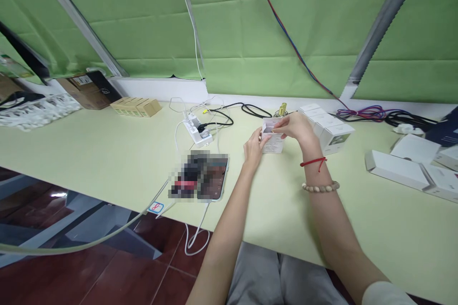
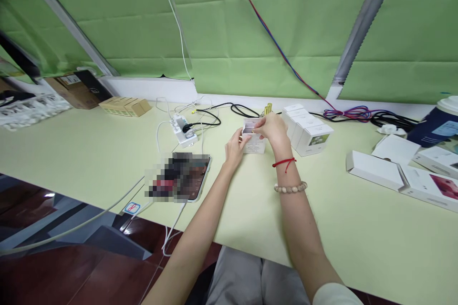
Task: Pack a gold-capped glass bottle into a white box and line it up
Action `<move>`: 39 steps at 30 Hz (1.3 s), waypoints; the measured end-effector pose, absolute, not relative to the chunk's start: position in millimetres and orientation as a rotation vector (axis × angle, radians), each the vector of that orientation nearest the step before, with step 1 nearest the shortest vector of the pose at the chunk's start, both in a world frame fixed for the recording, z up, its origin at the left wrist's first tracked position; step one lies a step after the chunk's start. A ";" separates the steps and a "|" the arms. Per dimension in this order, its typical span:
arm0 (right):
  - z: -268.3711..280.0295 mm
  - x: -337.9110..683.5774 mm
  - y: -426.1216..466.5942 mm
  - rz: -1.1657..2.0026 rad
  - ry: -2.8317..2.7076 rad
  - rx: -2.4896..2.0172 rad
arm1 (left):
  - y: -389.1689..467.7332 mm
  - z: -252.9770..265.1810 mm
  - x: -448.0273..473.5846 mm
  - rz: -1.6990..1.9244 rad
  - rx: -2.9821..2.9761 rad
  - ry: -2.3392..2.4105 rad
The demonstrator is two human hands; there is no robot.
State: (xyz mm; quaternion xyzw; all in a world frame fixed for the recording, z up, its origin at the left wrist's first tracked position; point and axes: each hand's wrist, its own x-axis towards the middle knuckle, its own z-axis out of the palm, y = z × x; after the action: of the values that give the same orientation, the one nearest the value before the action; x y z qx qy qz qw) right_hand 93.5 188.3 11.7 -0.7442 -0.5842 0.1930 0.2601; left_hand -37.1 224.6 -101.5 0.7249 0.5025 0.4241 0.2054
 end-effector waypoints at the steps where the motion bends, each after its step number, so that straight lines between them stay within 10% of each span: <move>1: 12.0 94.7 188.4 0.503 -1.602 -1.973 | 225.0 -101.8 -37.6 1.176 2.020 1.416; 29: -0.7 113.3 200.9 0.337 -1.693 -1.788 | 225.9 -92.0 -36.1 1.652 1.958 1.275; 39: 7.7 126.1 188.1 0.709 -1.725 -1.792 | 226.4 -92.3 -38.8 1.583 1.926 1.244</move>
State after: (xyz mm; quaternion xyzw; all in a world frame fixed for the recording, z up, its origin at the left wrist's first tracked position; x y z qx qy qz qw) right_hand 126.1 188.1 7.7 -0.6664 -0.6413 0.2637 0.2741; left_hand -38.8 226.4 -92.3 0.6804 0.4393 0.5594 0.1767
